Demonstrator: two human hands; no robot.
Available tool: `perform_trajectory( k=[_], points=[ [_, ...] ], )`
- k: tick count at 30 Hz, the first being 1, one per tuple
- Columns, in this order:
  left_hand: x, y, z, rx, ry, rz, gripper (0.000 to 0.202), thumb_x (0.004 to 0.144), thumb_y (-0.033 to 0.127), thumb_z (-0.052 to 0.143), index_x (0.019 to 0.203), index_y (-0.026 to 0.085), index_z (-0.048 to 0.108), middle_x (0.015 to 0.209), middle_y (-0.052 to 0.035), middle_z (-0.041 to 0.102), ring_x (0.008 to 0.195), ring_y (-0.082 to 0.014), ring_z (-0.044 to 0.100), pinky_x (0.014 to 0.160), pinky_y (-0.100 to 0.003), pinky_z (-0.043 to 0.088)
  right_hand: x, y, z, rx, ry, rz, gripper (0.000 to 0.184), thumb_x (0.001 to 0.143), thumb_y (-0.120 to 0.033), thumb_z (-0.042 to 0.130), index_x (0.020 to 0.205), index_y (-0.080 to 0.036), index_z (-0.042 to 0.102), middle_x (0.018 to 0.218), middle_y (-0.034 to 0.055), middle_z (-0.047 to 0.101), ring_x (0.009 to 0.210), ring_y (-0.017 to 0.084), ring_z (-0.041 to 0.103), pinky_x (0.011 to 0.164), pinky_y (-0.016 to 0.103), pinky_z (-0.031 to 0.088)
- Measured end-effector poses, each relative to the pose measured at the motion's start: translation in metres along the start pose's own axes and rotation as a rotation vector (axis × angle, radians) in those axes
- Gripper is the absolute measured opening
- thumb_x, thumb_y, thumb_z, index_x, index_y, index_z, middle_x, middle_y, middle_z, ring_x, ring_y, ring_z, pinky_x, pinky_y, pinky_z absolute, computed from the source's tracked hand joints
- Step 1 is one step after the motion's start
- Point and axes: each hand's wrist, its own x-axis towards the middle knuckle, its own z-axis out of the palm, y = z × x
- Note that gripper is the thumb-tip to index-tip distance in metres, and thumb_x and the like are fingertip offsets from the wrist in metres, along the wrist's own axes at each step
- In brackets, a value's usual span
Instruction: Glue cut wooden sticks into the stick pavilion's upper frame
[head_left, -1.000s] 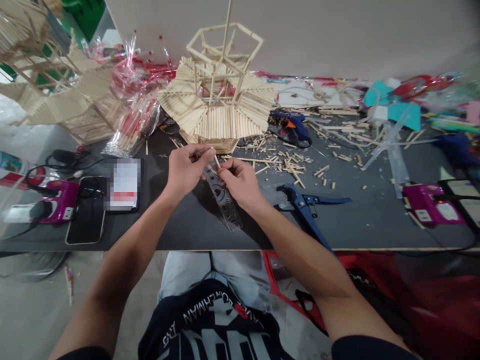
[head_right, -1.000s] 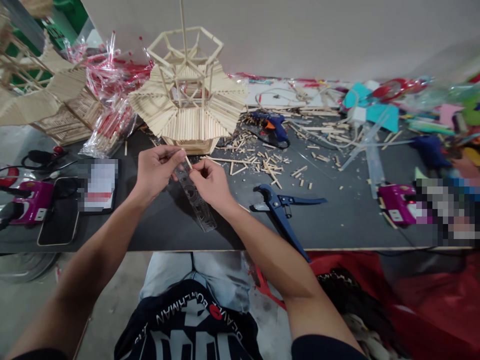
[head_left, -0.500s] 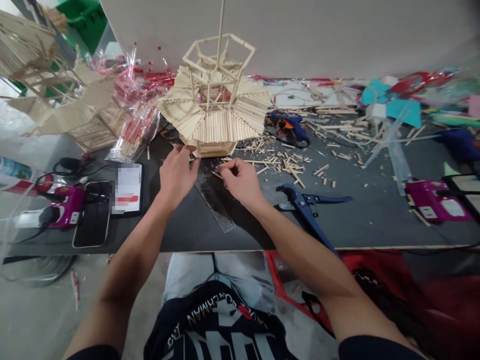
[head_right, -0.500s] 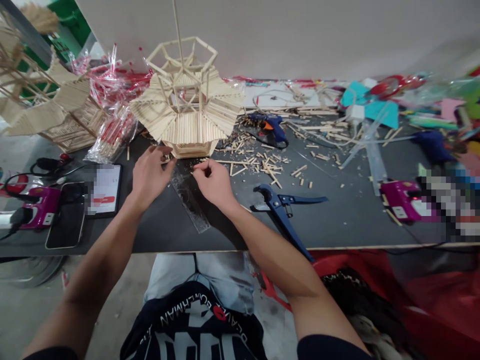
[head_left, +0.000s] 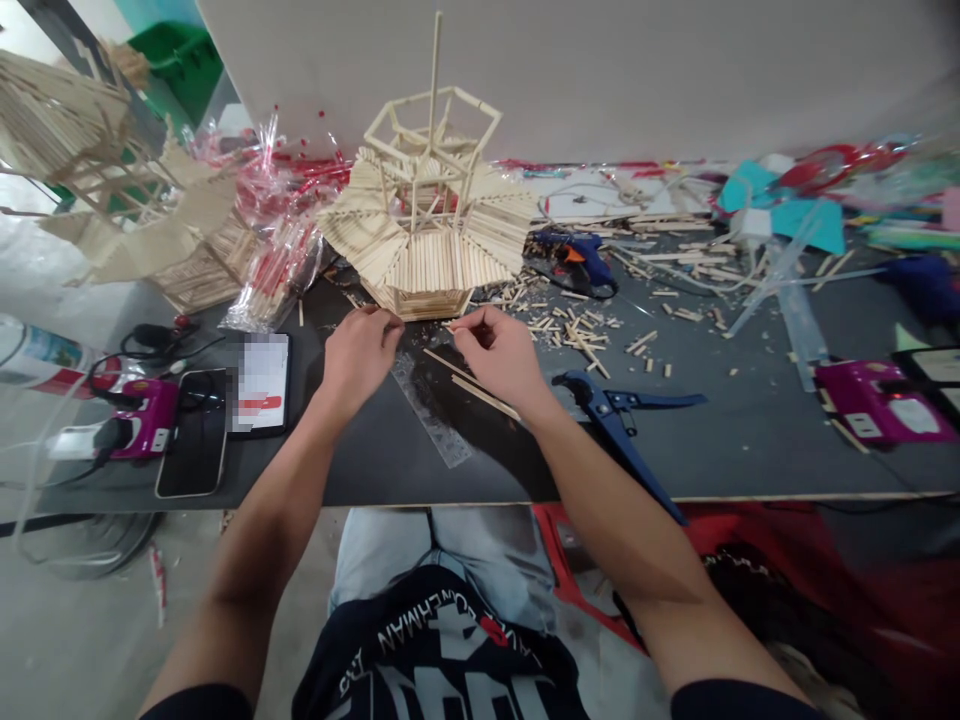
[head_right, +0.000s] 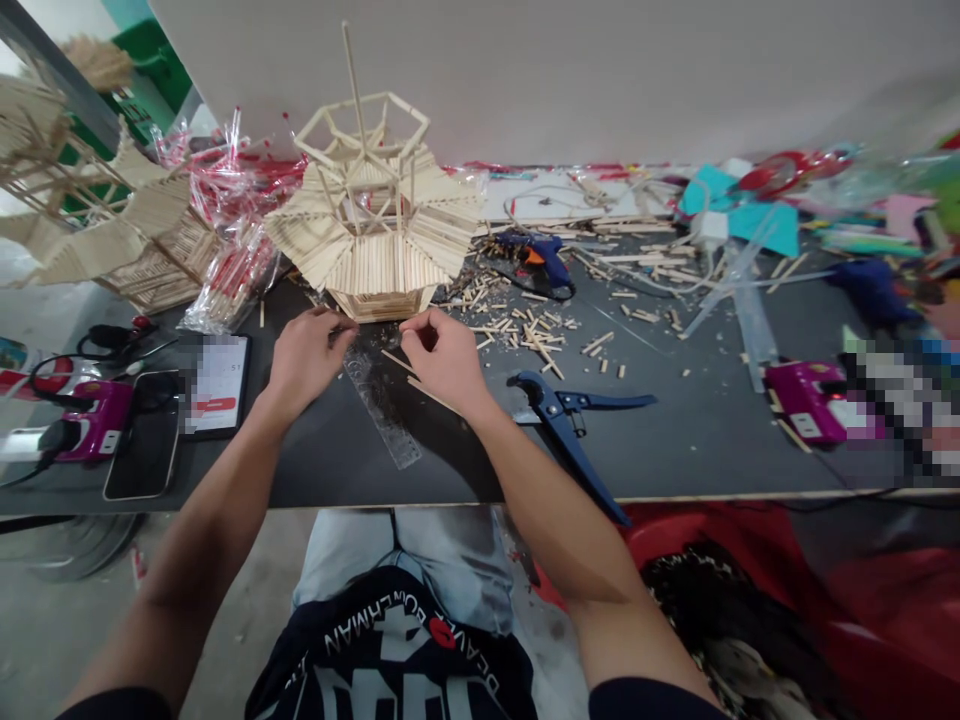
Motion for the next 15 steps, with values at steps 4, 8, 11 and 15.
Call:
perform_trajectory(
  k=[4,8,11,15],
  points=[
    [0.002,-0.005,-0.003,-0.022,0.014,-0.064,0.019,0.093,0.024,0.060,0.097,0.018,0.077,0.107,-0.0091,0.076,0.103,-0.0271,0.069,0.088,-0.037,0.051,0.005,-0.001,-0.009,-0.122,0.003,-0.065,0.011,0.085,-0.026,0.060,0.088,-0.018,0.066,0.070,-0.0011,0.064,0.061,0.012,0.055,0.063,0.028,0.043],
    [0.002,-0.005,-0.002,-0.010,0.021,-0.068,0.019,0.094,0.025,0.059,0.099,0.018,0.076,0.107,-0.0087,0.076,0.103,-0.0267,0.068,0.087,-0.036,0.051,-0.014,-0.034,-0.017,-0.210,-0.214,-0.159,0.017,0.094,-0.028,0.055,0.093,-0.017,0.067,0.076,0.0024,0.067,0.063,0.014,0.057,0.063,0.029,0.046],
    [0.002,-0.005,-0.002,0.000,0.016,-0.078,0.020,0.095,0.025,0.057,0.100,0.018,0.075,0.107,-0.0084,0.076,0.103,-0.0266,0.068,0.086,-0.036,0.050,-0.061,-0.066,-0.019,-0.264,-0.566,-0.316,0.014,0.094,-0.028,0.062,0.101,-0.020,0.071,0.092,0.0029,0.072,0.073,0.015,0.065,0.069,0.029,0.051],
    [0.001,-0.005,-0.002,0.018,-0.006,-0.081,0.021,0.095,0.026,0.056,0.102,0.018,0.074,0.108,-0.0090,0.074,0.104,-0.0266,0.067,0.083,-0.035,0.050,-0.141,-0.063,0.001,-0.534,-1.134,-0.514,0.013,0.094,-0.025,0.062,0.098,-0.016,0.070,0.094,0.0065,0.072,0.072,0.020,0.070,0.060,0.030,0.053]
  ],
)
